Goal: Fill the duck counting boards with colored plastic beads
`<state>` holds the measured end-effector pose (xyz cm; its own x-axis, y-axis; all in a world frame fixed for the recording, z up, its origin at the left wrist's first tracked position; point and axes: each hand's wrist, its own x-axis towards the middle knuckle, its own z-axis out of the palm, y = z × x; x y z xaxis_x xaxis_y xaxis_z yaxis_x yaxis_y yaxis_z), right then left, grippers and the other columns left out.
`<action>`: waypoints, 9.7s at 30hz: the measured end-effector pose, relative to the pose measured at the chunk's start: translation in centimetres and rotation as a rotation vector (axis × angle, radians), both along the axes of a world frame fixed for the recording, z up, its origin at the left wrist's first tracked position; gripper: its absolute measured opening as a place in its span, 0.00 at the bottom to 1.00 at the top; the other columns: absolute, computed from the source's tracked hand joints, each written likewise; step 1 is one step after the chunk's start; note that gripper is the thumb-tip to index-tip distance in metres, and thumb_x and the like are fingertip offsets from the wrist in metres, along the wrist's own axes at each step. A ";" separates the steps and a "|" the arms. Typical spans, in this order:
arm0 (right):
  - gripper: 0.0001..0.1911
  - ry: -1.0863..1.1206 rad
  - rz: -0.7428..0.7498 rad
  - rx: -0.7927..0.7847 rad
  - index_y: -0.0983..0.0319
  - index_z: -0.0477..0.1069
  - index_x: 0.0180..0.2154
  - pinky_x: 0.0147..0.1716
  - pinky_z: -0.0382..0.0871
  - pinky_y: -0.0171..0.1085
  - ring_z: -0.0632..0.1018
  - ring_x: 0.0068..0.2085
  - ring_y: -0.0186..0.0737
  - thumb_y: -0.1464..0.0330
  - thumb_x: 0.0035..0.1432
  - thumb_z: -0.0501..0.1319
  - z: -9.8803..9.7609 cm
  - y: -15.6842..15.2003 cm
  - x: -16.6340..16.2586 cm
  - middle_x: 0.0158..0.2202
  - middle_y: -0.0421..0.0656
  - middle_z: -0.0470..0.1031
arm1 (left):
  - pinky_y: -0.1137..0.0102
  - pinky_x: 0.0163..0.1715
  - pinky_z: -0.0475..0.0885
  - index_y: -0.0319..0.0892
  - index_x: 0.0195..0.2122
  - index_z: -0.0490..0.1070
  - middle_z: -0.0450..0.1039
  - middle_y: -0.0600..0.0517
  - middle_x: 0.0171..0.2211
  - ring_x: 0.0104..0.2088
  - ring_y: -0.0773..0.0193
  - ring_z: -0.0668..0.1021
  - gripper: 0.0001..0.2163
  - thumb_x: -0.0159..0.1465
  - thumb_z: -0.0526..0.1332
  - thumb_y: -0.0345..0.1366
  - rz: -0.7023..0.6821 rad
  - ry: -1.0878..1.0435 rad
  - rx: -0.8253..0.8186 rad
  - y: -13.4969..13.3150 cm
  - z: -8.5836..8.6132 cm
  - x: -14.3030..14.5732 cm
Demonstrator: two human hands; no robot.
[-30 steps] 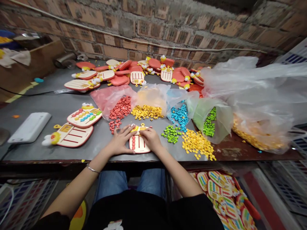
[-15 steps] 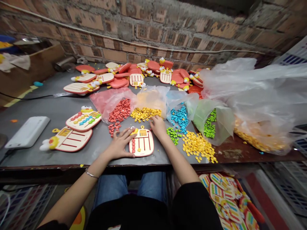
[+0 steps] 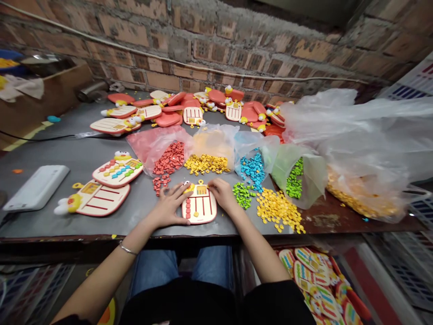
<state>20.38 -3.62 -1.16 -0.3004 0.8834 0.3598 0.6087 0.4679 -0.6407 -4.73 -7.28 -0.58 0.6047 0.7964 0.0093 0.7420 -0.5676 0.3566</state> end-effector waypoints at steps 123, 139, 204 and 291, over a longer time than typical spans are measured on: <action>0.06 0.145 0.012 -0.107 0.60 0.74 0.36 0.38 0.72 0.41 0.75 0.39 0.42 0.64 0.60 0.61 -0.2 -0.4 1.3 0.36 0.45 0.74 | 0.54 0.51 0.53 0.49 0.50 0.69 0.64 0.47 0.56 0.56 0.46 0.62 0.27 0.53 0.64 0.58 -0.198 -0.108 -0.064 4.0 2.1 0.0; 0.05 -0.027 0.088 -0.025 0.60 0.73 0.39 0.42 0.69 0.42 0.76 0.38 0.42 0.72 0.59 0.61 0.1 -2.9 -0.8 0.36 0.45 0.77 | 0.44 0.54 0.50 0.48 0.53 0.65 0.57 0.43 0.62 0.61 0.40 0.57 0.35 0.47 0.67 0.59 -0.180 -0.020 -0.072 3.4 1.2 0.2; 0.07 -0.216 -0.036 0.102 0.60 0.74 0.34 0.44 0.70 0.46 0.73 0.44 0.46 0.73 0.61 0.58 -0.2 -1.7 0.3 0.39 0.49 0.75 | 0.43 0.58 0.43 0.53 0.65 0.55 0.48 0.43 0.68 0.67 0.39 0.49 0.44 0.49 0.65 0.62 -0.332 -0.040 -0.155 3.1 1.0 1.0; 0.06 0.122 0.174 -0.126 0.59 0.76 0.30 0.42 0.68 0.41 0.74 0.38 0.42 0.70 0.58 0.61 -0.1 -4.5 -0.2 0.31 0.42 0.76 | 0.43 0.57 0.43 0.55 0.67 0.49 0.44 0.43 0.68 0.65 0.36 0.48 0.46 0.49 0.64 0.63 -0.304 0.012 -0.147 2.8 1.0 2.0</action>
